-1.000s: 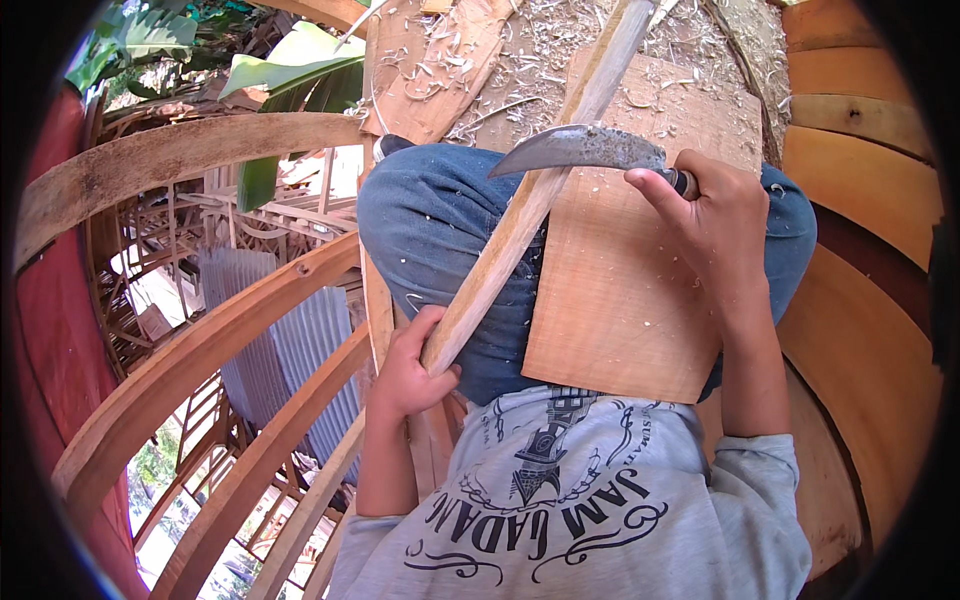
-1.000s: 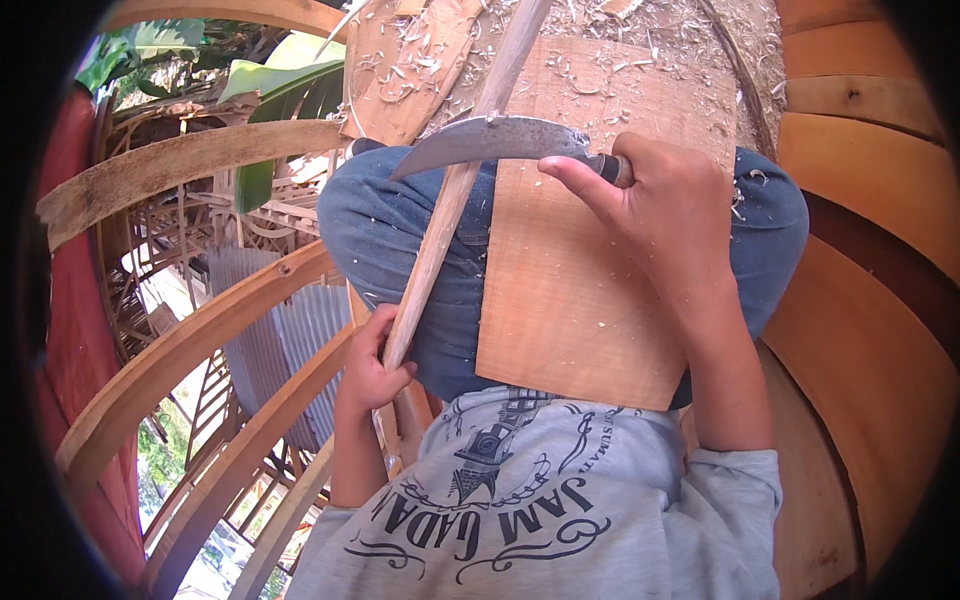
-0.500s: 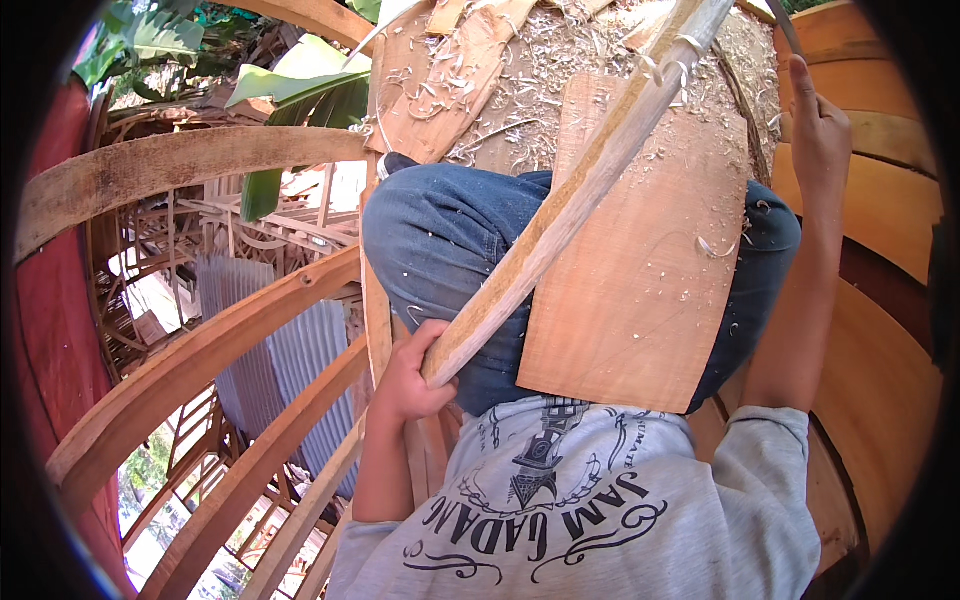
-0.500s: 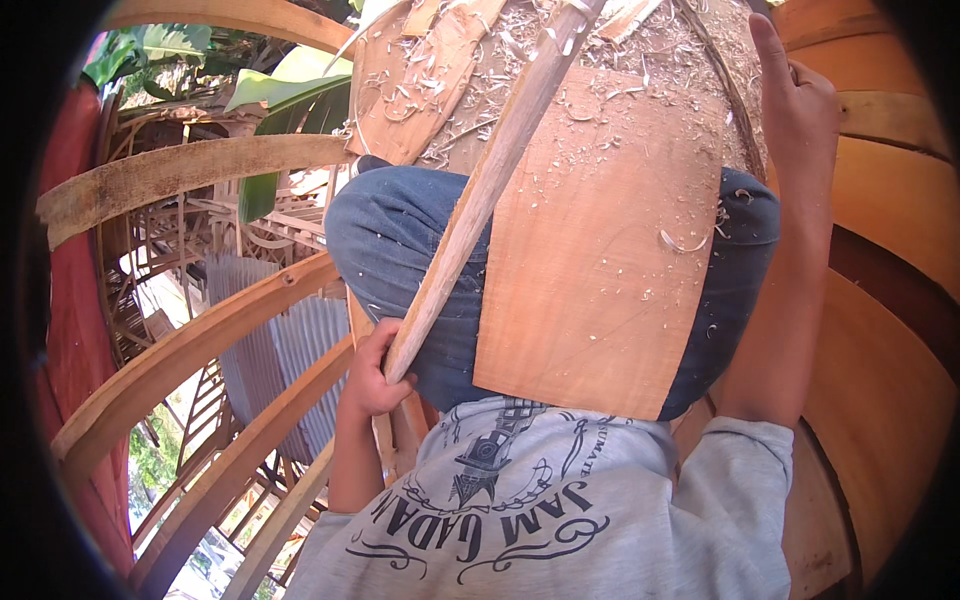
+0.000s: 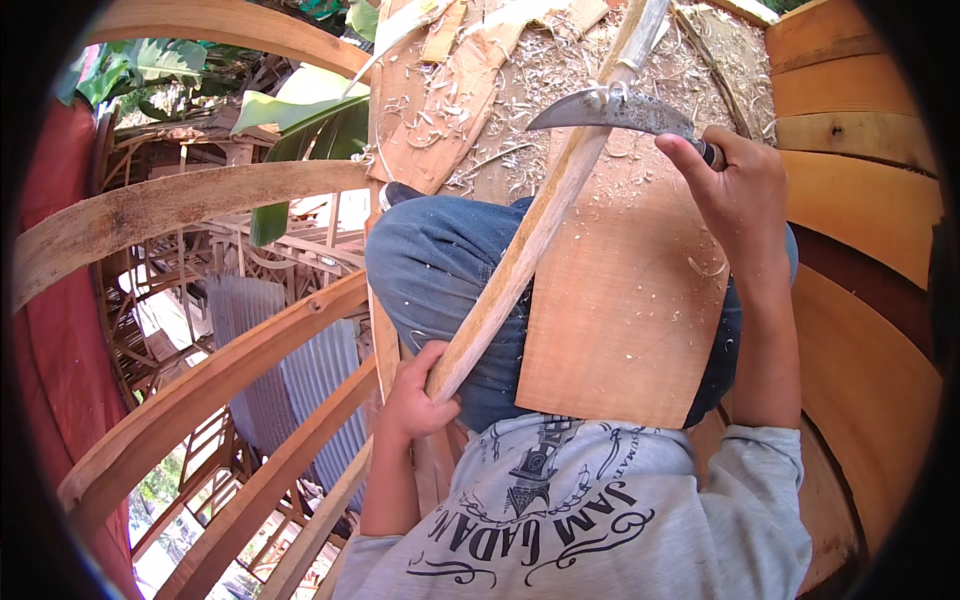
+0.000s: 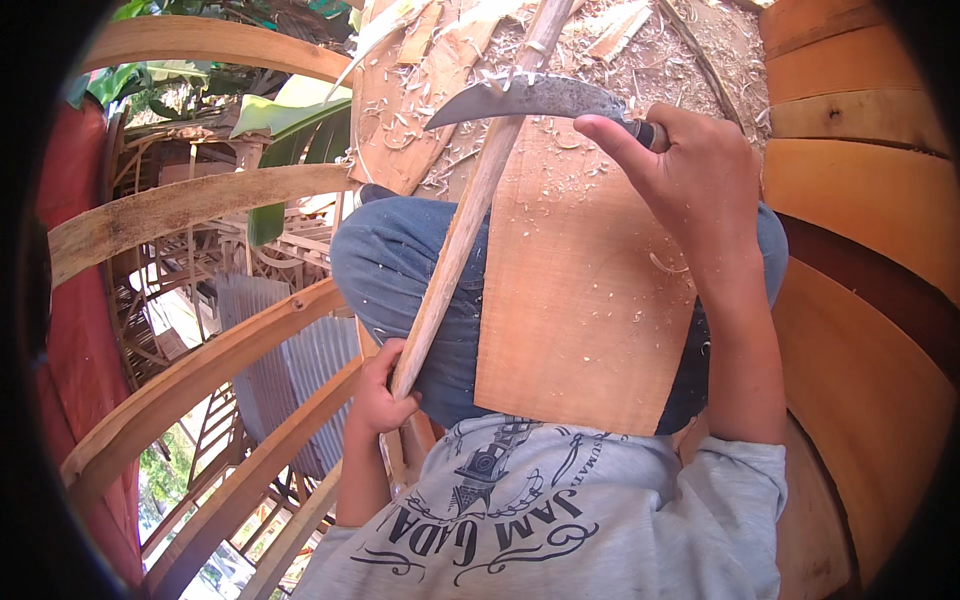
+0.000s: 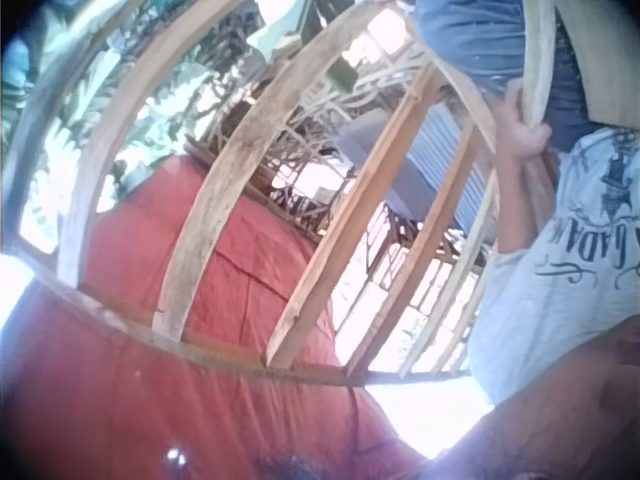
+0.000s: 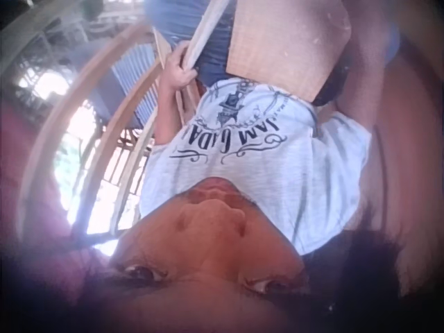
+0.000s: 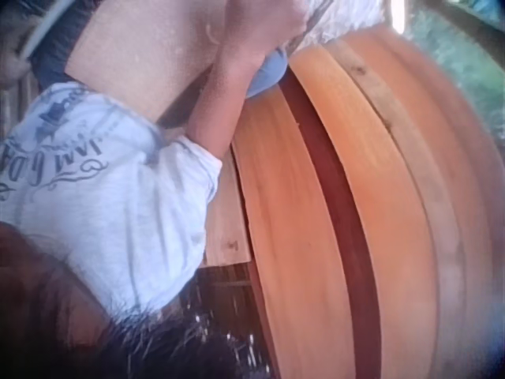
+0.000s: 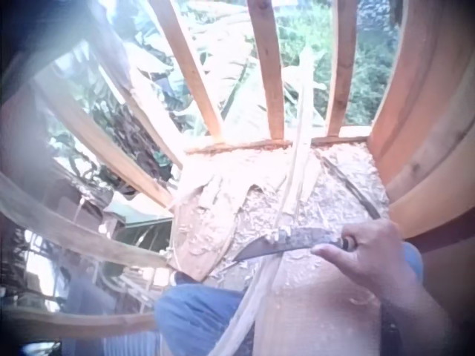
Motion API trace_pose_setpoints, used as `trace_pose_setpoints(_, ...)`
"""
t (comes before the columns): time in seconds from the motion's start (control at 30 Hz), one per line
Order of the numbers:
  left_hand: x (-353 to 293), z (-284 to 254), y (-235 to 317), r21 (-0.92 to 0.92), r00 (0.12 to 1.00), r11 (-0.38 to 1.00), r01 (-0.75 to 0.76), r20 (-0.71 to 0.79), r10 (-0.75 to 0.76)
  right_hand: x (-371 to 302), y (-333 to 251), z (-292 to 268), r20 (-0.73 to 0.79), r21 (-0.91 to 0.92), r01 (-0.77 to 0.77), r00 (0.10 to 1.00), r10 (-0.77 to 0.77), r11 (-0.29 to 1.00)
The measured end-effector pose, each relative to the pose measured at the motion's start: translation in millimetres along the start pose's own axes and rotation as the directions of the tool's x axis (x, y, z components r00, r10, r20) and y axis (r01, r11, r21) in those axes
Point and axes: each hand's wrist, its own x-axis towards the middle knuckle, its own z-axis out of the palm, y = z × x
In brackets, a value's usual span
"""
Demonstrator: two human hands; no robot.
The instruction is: The person sits cross-legged on a wooden floor and uses a curved knife to shave and shape a long, thin piece of wood. They hold the wood with their left hand and repeatedly scrape the blade along its length to remove thin layers of material.
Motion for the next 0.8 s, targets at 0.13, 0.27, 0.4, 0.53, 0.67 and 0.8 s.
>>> trace_pose_setpoints(0.13, 0.0, 2.6, -8.1, 0.009, 0.999, 0.999, -0.035, -0.023, 0.035, 19.0, 9.9, 1.7, -0.01, 0.023, -0.024, 1.0, 0.024, 0.999)
trace_pose_setpoints(0.27, -1.5, 1.4, -6.4, -0.016, 0.999, 1.0, -0.024, -0.025, 0.023, 46.0, 35.9, 3.1, -0.058, 0.079, -0.107, 0.992, 0.112, 0.991)
trace_pose_setpoints(0.4, -1.4, -0.5, -13.4, -0.024, 0.998, 0.998, -0.052, 0.018, 0.052, 57.0, 43.4, 3.5, -0.104, 0.103, -0.14, 0.983, 0.151, 0.985)
trace_pose_setpoints(0.53, -1.1, -0.7, -9.4, -0.045, 0.999, 0.999, -0.025, 0.025, 0.026, 70.5, 80.6, -3.1, -0.125, 0.219, -0.281, 0.942, 0.312, 0.934)
trace_pose_setpoints(0.67, -1.6, 0.2, -9.3, -0.004, 1.0, 1.0, -0.031, -0.007, 0.031, 51.8, 81.9, -13.5, -0.082, 0.326, -0.293, 0.938, 0.336, 0.899)
trace_pose_setpoints(0.8, -0.4, 3.6, -2.3, 0.03, 0.999, 1.0, -0.007, -0.04, 0.008, -7.4, 5.3, -10.6, -0.009, 0.227, -0.047, 0.999, 0.051, 0.973)
